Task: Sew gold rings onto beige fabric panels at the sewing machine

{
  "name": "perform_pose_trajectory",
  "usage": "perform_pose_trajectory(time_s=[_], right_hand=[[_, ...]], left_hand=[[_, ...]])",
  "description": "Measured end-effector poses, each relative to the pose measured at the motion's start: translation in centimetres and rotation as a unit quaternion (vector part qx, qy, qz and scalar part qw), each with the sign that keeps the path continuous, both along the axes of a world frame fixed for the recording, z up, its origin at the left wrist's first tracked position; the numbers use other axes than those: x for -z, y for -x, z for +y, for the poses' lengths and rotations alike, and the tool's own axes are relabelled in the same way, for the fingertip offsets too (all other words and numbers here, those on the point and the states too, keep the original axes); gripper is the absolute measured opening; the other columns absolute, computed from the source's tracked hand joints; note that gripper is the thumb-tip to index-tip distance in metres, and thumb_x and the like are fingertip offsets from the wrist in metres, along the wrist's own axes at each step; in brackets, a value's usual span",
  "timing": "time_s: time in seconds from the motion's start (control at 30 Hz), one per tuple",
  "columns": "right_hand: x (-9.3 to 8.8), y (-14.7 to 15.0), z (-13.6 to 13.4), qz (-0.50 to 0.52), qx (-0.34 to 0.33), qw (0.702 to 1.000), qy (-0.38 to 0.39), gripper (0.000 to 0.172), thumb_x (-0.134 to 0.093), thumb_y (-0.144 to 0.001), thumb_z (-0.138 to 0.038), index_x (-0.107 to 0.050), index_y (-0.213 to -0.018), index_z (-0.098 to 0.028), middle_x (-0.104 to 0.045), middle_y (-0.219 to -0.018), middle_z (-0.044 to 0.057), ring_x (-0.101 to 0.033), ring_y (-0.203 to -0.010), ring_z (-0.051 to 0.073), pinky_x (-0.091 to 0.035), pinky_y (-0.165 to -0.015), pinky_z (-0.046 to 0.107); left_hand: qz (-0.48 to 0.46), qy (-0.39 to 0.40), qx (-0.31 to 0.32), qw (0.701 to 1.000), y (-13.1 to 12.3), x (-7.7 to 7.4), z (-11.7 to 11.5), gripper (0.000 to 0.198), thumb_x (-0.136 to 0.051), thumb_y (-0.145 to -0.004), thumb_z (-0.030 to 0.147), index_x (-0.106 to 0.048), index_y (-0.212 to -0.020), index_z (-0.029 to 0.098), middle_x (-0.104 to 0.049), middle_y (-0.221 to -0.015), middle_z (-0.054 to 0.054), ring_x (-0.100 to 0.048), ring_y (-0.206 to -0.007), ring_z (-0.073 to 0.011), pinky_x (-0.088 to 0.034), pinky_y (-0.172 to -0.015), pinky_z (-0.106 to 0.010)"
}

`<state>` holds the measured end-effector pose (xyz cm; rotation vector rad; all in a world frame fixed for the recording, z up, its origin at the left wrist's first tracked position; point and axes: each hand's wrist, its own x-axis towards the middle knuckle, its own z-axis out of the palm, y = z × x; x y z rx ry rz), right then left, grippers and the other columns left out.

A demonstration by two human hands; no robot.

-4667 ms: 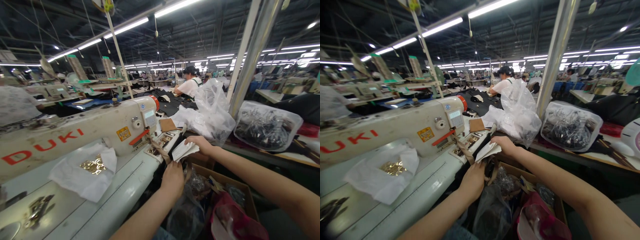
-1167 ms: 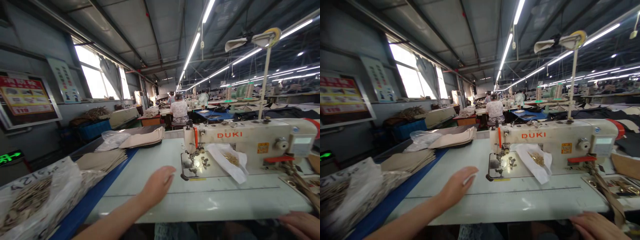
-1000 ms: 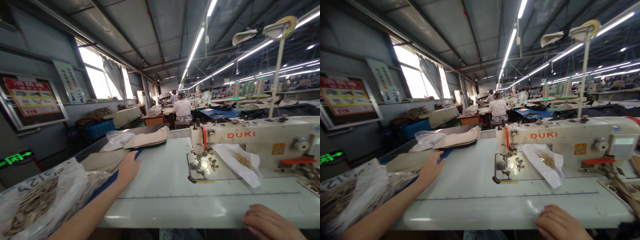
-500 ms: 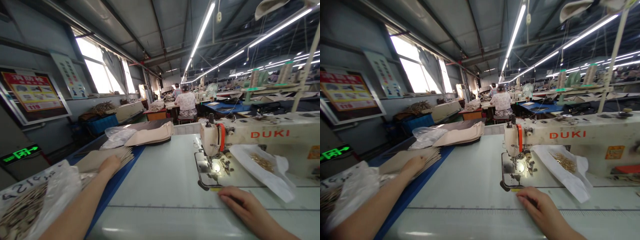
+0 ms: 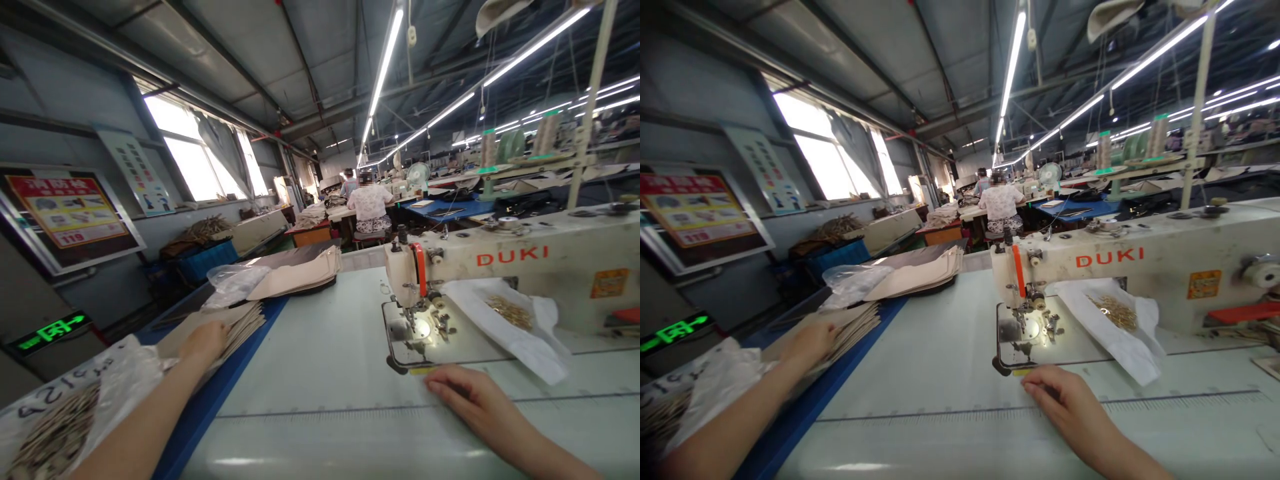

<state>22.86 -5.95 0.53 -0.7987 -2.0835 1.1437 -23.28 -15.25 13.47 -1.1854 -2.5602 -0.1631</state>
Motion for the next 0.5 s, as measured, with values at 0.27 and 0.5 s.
perform_pose_trajectory(time_s=[0.27,0.5], right_hand=[[-0.9,0.1,-0.4,0.001,0.009,1.0,-0.027,0.026,-0.048,-0.088,-0.038,-0.067,-0.085,-0.02,-0.069,-0.089,0.005,-0.062,-0.085,0.021,-0.047,-0.079,0.031],[-1.0,0.1,-0.5,0.01,0.028,0.999,-0.035,0.022,-0.049,-0.088,-0.031,-0.067,-0.097,-0.02,-0.069,-0.096,0.006,-0.063,-0.089,0.021,-0.048,-0.082,0.033]], left_hand=[[0.08,0.118,0.08,0.986,-9.5,-2.1,-1.0,0.038,-0.024,-0.085,0.008,-0.062,-0.088,0.01,-0.068,-0.095,-0.022,-0.065,-0.088,-0.0363,-0.049,-0.07,-0.046],[-0.015,0.255,0.301,0.919,-23.9,3.5,-0.7,0.03,-0.04,-0.082,0.008,-0.064,-0.094,0.021,-0.072,-0.088,-0.007,-0.068,-0.084,-0.024,-0.05,-0.076,-0.033]])
